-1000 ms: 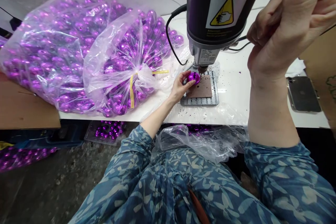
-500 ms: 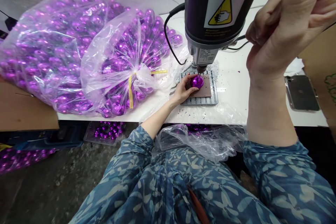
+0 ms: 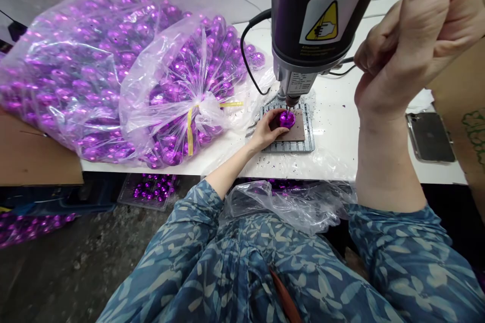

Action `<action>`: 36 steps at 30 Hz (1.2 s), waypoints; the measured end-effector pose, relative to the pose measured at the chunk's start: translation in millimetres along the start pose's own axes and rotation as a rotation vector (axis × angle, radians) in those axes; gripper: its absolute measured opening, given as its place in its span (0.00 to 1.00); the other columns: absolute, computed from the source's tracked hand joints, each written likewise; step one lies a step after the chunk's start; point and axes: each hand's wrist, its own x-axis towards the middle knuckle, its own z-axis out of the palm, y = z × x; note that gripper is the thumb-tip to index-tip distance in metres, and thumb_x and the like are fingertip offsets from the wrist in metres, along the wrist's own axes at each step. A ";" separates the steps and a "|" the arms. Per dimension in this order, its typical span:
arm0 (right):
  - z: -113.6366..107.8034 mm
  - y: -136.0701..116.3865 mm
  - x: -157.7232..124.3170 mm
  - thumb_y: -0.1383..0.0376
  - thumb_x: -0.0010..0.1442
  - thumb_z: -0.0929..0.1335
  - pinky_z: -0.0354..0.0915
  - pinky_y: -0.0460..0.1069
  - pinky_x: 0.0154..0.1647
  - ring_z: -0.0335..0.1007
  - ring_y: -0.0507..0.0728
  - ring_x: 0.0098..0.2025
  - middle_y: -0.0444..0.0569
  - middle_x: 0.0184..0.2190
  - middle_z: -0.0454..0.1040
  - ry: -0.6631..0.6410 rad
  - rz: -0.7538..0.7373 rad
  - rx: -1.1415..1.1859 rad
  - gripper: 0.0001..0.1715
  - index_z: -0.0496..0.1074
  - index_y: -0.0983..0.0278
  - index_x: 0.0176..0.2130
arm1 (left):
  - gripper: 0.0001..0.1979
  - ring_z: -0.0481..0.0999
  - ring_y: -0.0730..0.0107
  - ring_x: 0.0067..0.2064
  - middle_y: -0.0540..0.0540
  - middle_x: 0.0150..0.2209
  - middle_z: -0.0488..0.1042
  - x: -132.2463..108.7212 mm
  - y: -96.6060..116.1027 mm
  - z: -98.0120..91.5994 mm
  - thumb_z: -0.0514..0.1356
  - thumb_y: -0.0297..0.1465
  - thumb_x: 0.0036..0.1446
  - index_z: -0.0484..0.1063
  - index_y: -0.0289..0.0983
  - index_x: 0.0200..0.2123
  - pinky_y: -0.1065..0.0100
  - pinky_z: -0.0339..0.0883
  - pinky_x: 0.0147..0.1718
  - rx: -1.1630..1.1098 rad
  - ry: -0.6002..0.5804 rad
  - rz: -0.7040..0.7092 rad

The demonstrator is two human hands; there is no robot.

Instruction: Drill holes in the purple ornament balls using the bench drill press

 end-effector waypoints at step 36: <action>-34.2 51.1 -65.0 0.46 0.61 0.73 0.39 0.44 0.14 0.33 0.41 0.11 0.35 0.10 0.33 0.189 -0.313 -0.039 0.48 0.35 0.64 0.23 | 0.31 0.75 0.45 0.66 0.40 0.60 0.79 -4.8 11.7 2.3 0.78 0.41 0.53 0.75 0.43 0.58 0.39 0.52 0.76 0.007 0.008 -0.031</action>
